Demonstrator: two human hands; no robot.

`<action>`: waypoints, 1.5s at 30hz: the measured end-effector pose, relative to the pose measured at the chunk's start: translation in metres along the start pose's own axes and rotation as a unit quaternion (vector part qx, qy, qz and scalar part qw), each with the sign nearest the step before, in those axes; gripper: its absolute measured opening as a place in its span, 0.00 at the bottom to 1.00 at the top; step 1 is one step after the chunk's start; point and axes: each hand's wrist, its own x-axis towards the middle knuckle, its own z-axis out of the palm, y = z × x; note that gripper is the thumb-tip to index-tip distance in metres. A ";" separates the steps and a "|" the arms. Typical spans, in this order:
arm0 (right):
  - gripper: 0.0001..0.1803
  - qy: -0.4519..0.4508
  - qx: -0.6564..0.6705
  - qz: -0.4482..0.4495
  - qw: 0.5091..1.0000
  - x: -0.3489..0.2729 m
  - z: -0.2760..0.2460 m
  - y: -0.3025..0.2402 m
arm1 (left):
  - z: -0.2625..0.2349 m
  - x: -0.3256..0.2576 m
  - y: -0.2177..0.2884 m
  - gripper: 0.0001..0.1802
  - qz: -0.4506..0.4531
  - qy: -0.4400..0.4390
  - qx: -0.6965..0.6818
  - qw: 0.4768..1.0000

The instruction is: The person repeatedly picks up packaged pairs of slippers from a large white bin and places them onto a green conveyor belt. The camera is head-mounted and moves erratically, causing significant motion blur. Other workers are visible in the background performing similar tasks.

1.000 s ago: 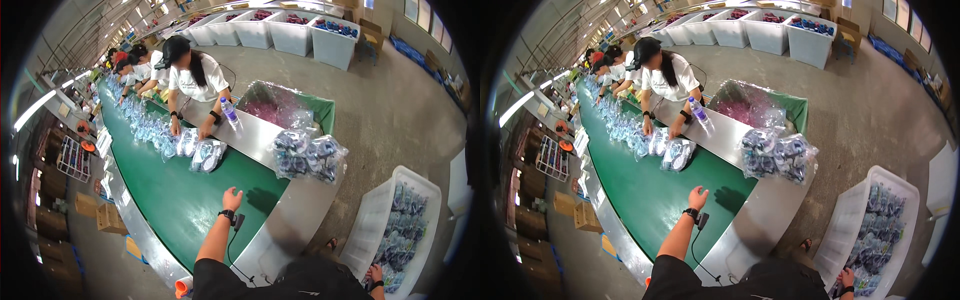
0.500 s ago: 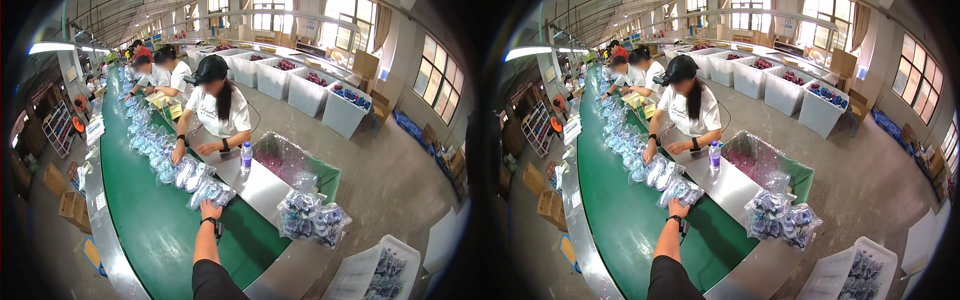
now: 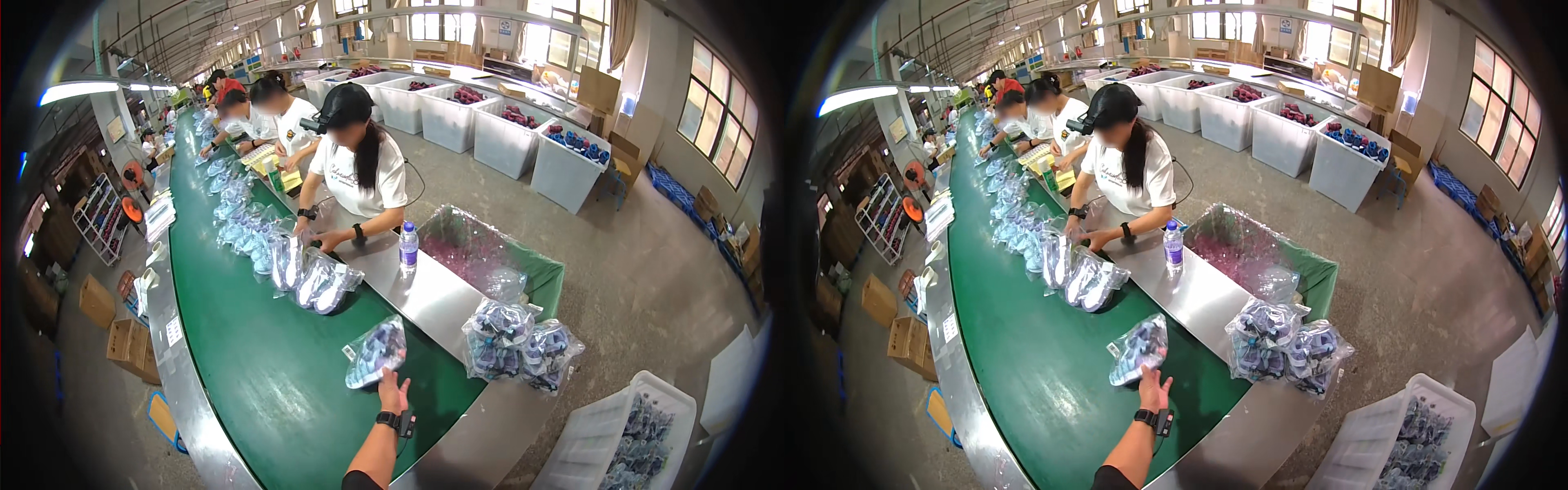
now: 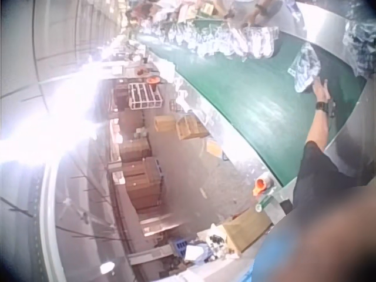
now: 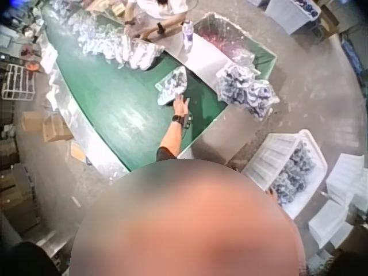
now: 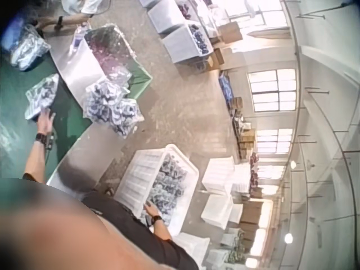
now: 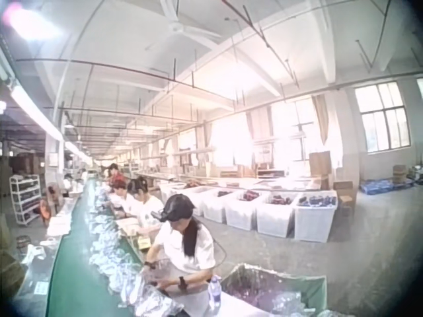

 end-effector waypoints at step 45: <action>0.53 0.195 0.597 -0.002 0.778 -0.005 -0.066 0.077 | 0.127 -0.406 -0.235 0.25 -0.304 -0.460 0.594 0.587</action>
